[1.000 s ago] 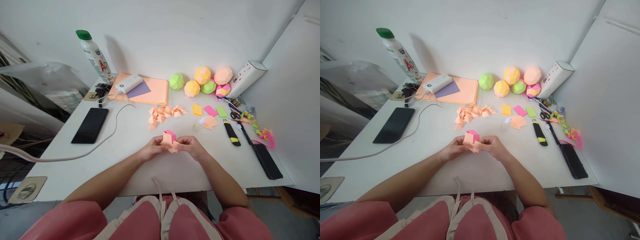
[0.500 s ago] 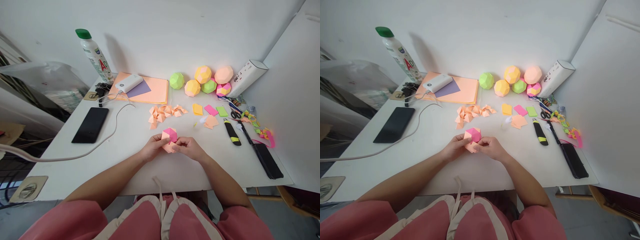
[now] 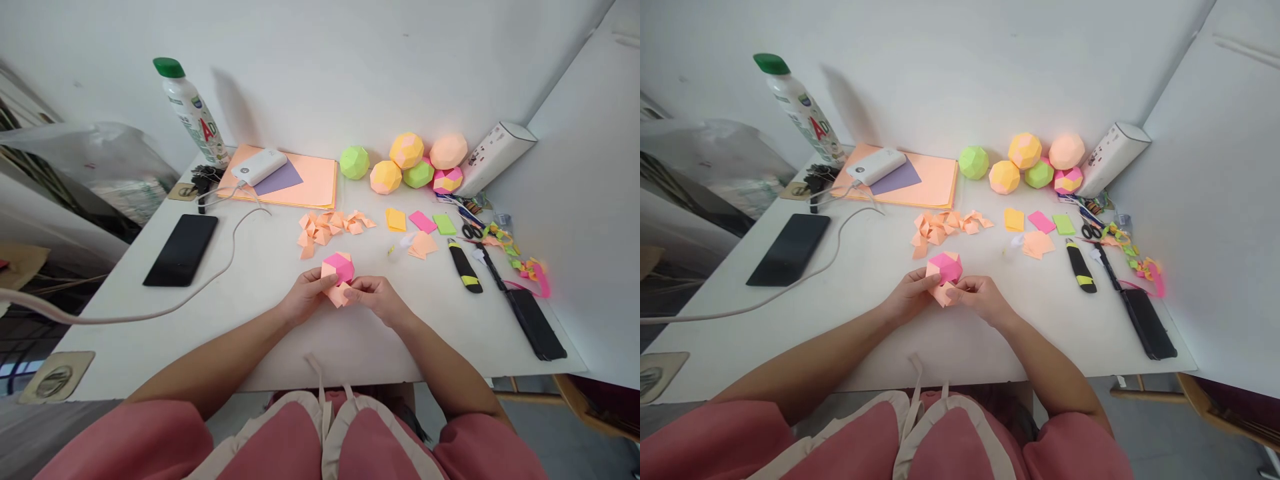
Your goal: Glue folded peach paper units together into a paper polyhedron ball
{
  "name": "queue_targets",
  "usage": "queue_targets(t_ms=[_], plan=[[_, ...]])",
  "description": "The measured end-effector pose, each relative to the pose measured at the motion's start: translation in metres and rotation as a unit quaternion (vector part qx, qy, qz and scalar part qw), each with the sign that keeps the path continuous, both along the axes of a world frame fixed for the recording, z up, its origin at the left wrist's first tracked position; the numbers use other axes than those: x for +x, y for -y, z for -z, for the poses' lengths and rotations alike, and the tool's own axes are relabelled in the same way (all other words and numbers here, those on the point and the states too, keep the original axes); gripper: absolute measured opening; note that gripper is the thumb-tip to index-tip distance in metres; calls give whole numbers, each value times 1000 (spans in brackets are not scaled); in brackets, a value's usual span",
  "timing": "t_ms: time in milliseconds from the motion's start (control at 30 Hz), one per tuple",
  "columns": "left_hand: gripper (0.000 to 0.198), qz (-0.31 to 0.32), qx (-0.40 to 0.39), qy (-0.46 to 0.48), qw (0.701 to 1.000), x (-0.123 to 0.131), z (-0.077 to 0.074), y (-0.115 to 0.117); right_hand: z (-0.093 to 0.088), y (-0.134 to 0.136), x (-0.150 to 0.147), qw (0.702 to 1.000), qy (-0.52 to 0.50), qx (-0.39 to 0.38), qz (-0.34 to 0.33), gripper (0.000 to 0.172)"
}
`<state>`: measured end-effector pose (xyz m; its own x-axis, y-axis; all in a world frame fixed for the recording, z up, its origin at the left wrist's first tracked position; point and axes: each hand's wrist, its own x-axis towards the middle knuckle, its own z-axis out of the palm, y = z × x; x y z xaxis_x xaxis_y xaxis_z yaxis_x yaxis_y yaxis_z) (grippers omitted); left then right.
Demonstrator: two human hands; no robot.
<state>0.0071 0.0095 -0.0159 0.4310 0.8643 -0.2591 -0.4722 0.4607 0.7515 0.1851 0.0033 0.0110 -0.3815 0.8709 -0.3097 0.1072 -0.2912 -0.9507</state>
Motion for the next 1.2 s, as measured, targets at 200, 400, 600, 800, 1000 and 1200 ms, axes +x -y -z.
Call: queue_targets(t_ms=[200,400,600,800,1000,1200], plan=[[22,-7,-1,9,1000,0,-1,0,0,1,-3,999,-8,-33,27,31],[22,-10,-2,24,1000,1,-1,1,-1,2,-5,998,-10,-36,40,31],[21,-7,3,23,1000,0,1,1,0,2,-5,999,3,-25,37,30],[21,-9,5,16,1000,0,0,1,-1,3,-5,1000,9,-6,27,28],[20,-15,-1,12,1000,0,0,1,1,4,-4,1000,11,0,25,28],[20,-23,-11,12,1000,1,-1,1,2,4,-3,999,19,3,33,28]])
